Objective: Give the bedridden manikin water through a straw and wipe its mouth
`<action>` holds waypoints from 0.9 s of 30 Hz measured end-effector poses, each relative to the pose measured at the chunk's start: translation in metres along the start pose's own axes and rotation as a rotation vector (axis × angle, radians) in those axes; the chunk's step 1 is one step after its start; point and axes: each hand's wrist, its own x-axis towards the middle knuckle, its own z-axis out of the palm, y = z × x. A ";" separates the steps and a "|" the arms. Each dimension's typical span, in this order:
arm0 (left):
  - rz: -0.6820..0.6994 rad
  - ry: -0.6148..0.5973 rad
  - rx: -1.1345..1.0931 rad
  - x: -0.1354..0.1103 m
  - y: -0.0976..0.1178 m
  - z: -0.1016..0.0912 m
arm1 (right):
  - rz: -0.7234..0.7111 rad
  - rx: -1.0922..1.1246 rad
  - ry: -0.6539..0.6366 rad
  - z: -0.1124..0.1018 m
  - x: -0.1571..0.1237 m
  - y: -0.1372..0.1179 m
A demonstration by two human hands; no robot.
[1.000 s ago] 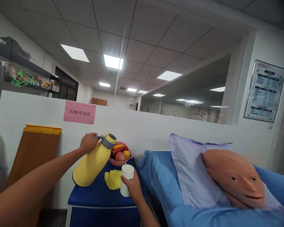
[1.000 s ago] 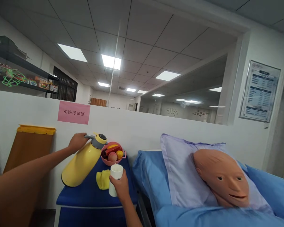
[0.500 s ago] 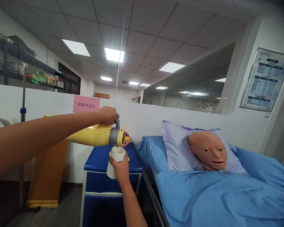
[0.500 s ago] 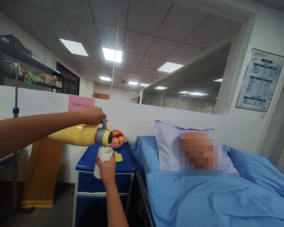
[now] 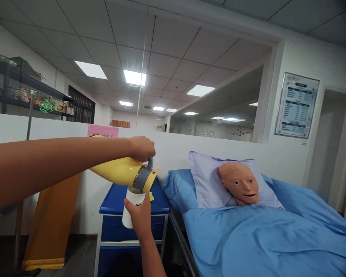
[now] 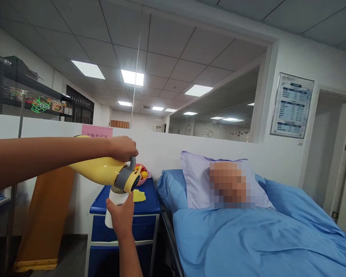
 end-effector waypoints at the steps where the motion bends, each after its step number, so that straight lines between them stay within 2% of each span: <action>1: 0.020 0.013 0.007 0.001 0.000 0.000 | -0.011 -0.011 0.007 0.000 -0.001 0.001; 5: 0.108 0.048 0.071 0.000 0.000 -0.003 | -0.016 0.002 0.047 0.002 -0.004 0.000; 11: 0.259 0.038 0.315 -0.003 0.004 -0.007 | 0.002 0.045 0.083 0.007 -0.010 -0.007; 16: 0.273 0.082 0.347 -0.005 0.005 -0.006 | 0.025 0.061 0.069 0.007 -0.012 -0.010; 22: 0.303 0.091 0.402 -0.006 0.006 -0.003 | 0.003 0.004 0.110 0.007 -0.014 -0.007; 27: 0.292 0.131 0.357 -0.001 0.006 0.000 | 0.006 -0.023 0.125 0.006 -0.013 -0.006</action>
